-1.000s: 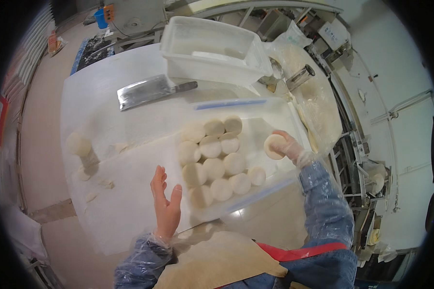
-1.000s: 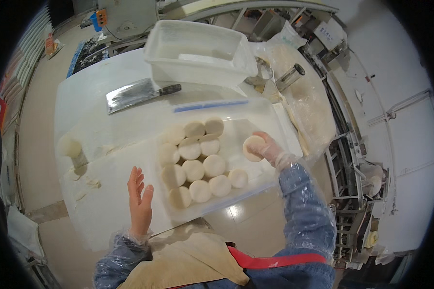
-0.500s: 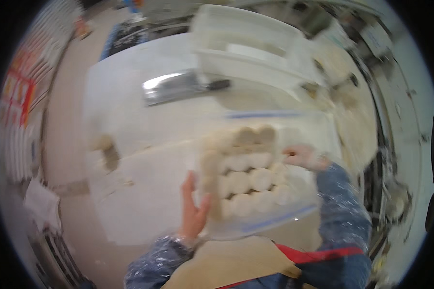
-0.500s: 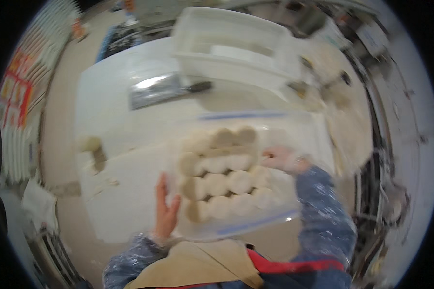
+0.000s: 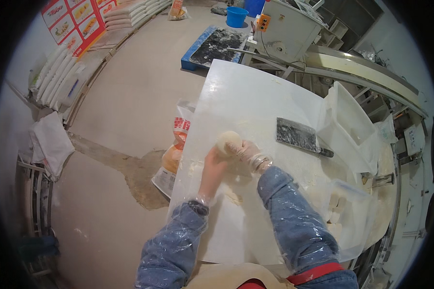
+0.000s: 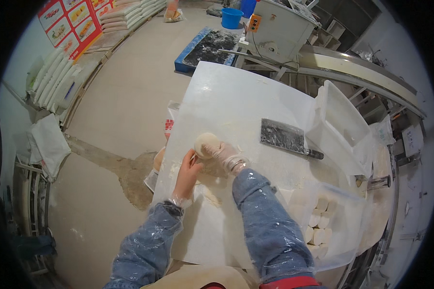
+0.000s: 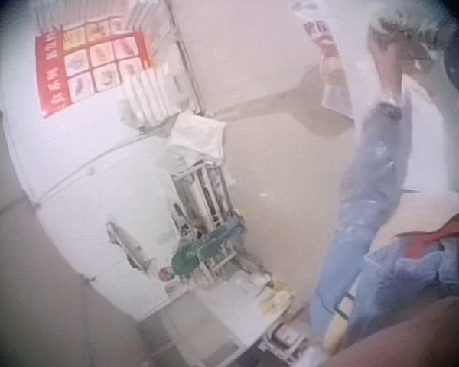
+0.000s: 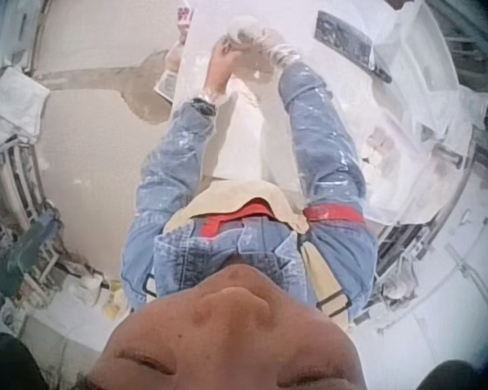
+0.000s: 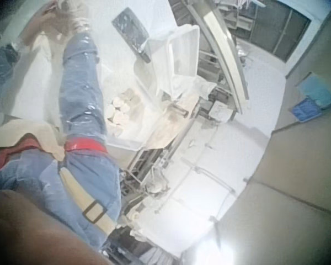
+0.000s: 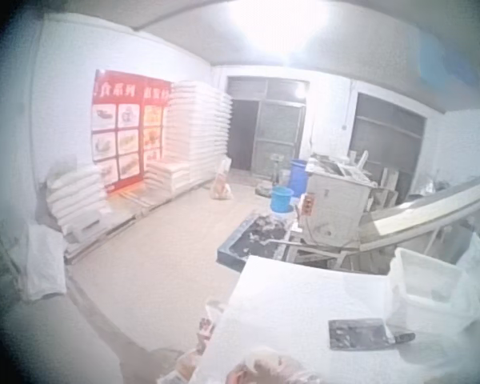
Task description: The person repeatedly picks up small, round, white dough discs from a table and stacks them into a clear plastic container. The person also moves the container to a different location and returns to continue stacking.
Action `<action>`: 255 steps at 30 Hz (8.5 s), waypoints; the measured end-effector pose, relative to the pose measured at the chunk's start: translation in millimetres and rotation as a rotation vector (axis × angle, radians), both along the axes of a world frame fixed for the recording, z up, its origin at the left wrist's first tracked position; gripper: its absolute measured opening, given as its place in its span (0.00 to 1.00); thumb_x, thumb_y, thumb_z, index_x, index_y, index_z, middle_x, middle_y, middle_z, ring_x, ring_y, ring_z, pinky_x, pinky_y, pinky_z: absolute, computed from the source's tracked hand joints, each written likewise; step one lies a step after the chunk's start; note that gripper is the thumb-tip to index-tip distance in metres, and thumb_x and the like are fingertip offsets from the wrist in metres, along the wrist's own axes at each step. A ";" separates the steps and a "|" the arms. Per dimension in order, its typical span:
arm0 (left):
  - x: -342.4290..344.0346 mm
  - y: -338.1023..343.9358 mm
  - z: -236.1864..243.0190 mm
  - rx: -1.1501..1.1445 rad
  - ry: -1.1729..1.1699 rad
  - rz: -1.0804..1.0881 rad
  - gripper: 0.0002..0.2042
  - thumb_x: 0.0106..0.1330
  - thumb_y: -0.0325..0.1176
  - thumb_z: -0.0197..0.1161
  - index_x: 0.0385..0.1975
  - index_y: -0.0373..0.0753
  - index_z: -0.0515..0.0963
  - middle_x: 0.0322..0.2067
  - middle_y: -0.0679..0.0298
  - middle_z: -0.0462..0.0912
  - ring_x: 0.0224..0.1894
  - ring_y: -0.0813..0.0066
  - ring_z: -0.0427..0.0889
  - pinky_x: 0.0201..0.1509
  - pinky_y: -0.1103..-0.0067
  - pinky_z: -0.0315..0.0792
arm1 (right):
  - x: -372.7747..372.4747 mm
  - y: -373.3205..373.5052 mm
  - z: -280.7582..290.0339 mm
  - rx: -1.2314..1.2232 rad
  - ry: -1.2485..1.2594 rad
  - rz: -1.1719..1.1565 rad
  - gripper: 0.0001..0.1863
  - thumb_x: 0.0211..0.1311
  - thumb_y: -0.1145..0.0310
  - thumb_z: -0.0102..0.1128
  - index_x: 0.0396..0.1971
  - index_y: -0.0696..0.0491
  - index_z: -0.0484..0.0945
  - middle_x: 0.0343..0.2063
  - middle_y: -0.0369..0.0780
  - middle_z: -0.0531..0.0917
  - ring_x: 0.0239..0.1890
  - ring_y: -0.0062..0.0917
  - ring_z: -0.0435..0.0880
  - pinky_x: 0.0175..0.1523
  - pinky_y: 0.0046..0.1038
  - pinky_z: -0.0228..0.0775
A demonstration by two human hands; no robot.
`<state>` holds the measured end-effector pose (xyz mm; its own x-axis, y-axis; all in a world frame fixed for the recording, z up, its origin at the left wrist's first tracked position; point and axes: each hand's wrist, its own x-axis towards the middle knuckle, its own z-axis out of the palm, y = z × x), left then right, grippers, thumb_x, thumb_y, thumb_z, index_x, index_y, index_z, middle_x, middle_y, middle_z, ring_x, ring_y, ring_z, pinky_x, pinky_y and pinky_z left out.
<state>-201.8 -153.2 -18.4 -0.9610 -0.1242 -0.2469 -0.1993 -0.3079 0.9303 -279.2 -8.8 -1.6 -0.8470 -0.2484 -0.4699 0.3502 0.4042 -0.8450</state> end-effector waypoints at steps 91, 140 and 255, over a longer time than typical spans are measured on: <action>150.2 144.5 131.0 1.151 -0.125 -0.472 0.36 0.65 0.61 0.33 0.63 0.38 0.52 0.58 0.58 0.63 0.59 0.64 0.64 0.63 0.70 0.56 | 257.6 89.9 165.0 0.285 1.007 -0.397 0.47 0.40 0.70 0.72 0.60 0.58 0.53 0.48 0.47 0.72 0.46 0.35 0.75 0.51 0.30 0.66; 158.5 57.8 111.5 1.355 0.208 -0.045 0.26 0.68 0.49 0.42 0.64 0.49 0.52 0.58 0.60 0.61 0.59 0.67 0.63 0.63 0.67 0.57 | 223.6 -8.0 181.3 0.477 1.061 0.238 0.14 0.40 0.67 0.67 0.30 0.47 0.76 0.34 0.40 0.74 0.38 0.34 0.72 0.43 0.32 0.61; -89.5 -4.0 -32.4 -0.959 -0.306 -0.159 0.25 0.45 0.40 0.69 0.42 0.31 0.74 0.45 0.51 0.75 0.44 0.64 0.77 0.45 0.76 0.71 | 248.2 296.1 136.0 0.218 0.193 -0.523 0.09 0.58 0.70 0.55 0.34 0.59 0.78 0.29 0.35 0.79 0.33 0.19 0.75 0.40 0.20 0.67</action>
